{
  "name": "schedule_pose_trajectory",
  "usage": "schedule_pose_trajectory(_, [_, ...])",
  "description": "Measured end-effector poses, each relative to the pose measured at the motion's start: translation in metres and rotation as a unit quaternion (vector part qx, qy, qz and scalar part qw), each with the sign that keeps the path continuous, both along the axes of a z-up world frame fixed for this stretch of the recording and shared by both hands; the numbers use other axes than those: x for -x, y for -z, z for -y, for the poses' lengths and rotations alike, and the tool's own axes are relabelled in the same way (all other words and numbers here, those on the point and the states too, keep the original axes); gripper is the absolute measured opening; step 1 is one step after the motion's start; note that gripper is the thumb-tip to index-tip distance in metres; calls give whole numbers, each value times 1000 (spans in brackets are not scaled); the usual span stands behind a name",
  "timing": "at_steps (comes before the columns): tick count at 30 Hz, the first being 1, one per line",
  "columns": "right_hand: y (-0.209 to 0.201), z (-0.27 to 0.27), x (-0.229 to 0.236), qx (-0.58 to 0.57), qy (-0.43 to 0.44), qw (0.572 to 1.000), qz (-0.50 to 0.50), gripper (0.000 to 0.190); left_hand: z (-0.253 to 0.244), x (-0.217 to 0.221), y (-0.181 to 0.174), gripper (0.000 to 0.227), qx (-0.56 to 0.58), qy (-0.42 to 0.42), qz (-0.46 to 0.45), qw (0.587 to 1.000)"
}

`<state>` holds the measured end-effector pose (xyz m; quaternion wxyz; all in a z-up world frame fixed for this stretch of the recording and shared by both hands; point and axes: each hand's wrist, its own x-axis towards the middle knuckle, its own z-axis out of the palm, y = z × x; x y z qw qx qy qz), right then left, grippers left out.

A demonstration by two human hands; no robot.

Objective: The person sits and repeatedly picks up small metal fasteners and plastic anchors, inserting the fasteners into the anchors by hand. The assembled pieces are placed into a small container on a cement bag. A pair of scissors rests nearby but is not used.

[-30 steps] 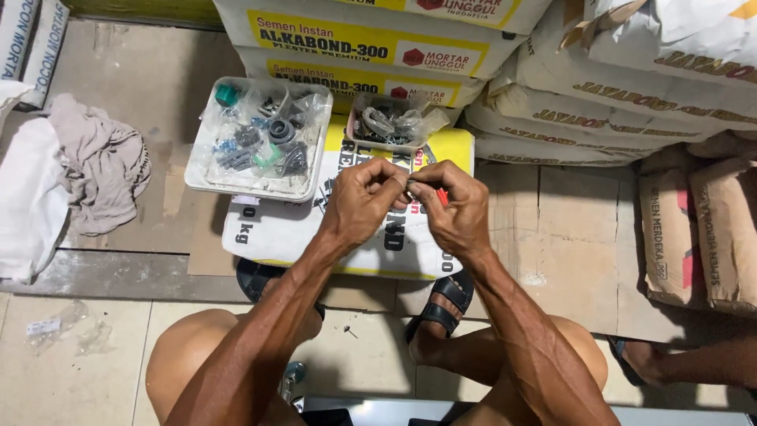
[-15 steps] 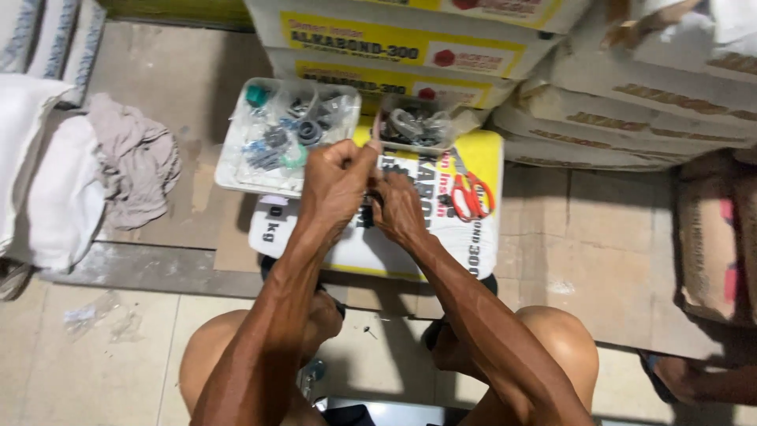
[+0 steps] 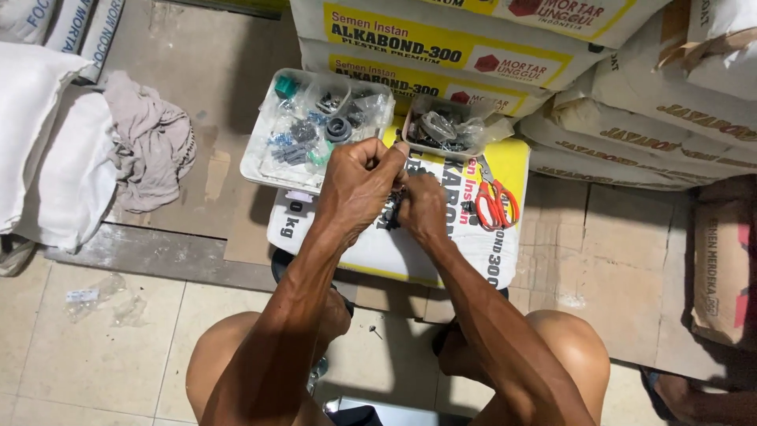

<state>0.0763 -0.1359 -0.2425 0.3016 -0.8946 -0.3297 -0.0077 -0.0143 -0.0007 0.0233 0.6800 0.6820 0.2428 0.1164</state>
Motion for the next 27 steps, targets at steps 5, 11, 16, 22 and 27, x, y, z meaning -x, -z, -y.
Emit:
schedule_pose_trajectory(5, [-8, 40, -5, 55, 26, 998, -3, 23, 9, -1, -5, 28, 16, 4, 3, 1000])
schedule_pose_trajectory(11, [-15, 29, 7, 83, 11, 995, 45, 23, 22, -10, 20, 26, 27, 26, 0, 999])
schedule_pose_trajectory(16, [-23, 23, 6, 109, 15, 994, 13, 22, 31, -9, 13, 26, 8, 46, -21, 999])
schedule_pose_trajectory(22, [-7, 34, -5, 13, 0, 999, -51, 16, 34, -13, 30, 26, -7, 46, -30, 998])
schedule_pose_trajectory(27, [-7, 37, -3, 38, 2, 998, -39, 16, 39, -19, 54, 19, 8, 49, -64, 997])
